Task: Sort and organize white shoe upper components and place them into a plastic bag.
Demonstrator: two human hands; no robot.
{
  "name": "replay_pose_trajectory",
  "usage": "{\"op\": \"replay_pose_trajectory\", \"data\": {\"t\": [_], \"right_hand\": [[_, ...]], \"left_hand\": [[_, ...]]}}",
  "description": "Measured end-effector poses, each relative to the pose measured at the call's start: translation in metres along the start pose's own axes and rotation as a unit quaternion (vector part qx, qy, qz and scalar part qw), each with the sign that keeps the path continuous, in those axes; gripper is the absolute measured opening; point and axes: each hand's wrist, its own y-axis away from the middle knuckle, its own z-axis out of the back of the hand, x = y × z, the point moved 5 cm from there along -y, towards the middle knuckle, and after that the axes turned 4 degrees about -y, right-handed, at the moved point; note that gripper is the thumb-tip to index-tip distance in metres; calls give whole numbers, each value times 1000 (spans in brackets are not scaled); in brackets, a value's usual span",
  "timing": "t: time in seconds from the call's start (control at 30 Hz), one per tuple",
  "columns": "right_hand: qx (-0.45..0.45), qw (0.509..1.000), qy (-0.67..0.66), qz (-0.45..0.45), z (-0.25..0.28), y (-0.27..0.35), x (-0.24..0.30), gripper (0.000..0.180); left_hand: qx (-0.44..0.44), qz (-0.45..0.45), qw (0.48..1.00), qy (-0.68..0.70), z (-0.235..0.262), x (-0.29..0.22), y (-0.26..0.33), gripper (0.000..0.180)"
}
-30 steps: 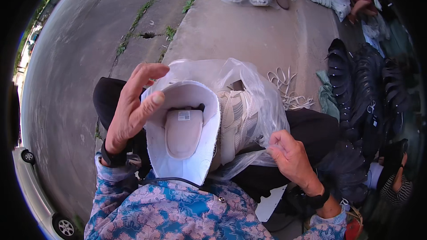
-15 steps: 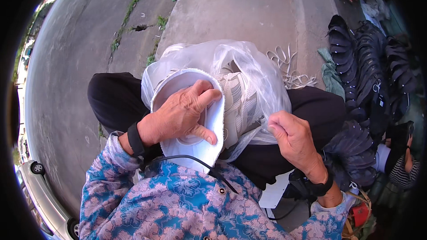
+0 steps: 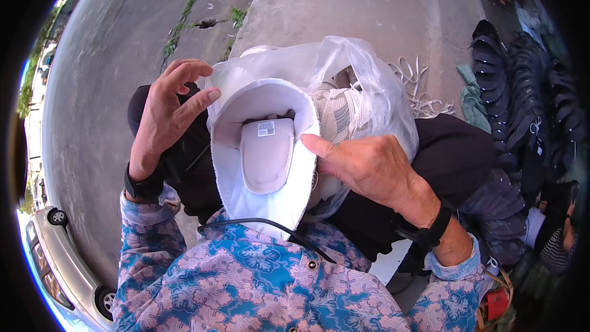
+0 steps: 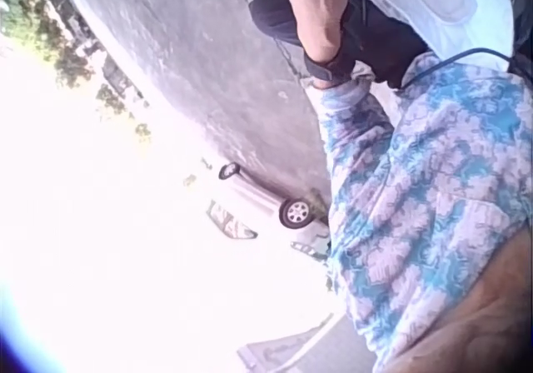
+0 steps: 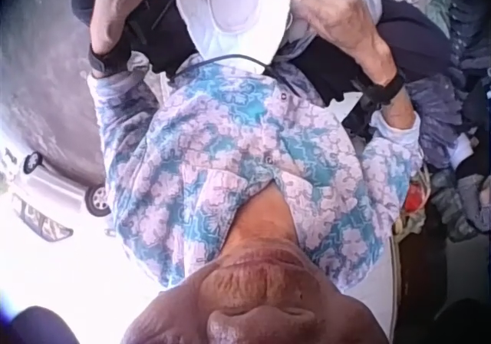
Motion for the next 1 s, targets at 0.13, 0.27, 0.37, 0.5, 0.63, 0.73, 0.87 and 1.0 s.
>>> {"op": "replay_pose_trajectory", "data": {"t": [0.13, 0.27, 0.37, 0.5, 0.63, 0.73, 0.87, 1.0], "right_hand": [[-58, 998, -15, -11, -11, -10, -12, 30], [-30, 999, -18, -32, -16, -10, -17, 25], [-28, 997, -50, -52, -11, -10, -18, 21], [-27, 992, -85, -87, -9, -10, -17, 18], [-16, 992, -86, -91, -8, -9, -17, 19], [-27, 992, -93, -75, -8, -9, -17, 19], [-35, 993, -86, -70, -10, -3, -18, 19], [-50, 991, -81, -93, -7, 2, -21, 20]], "left_hand": [[30, 113, 970, 211, -6, 40, 6, 38], [-52, 149, 939, 306, 5, 58, -5, 32], [-136, 130, 922, 338, 24, 71, -18, 32], [-168, 72, 917, 353, 62, 79, -21, 32], [-118, 1, 918, 379, 107, 44, -38, 33], [-180, -43, 933, 310, 149, 12, -44, 29], [-90, 37, 967, 236, 202, 39, -73, 26], [-200, 150, 937, 243, 263, 107, -68, 30]]}}
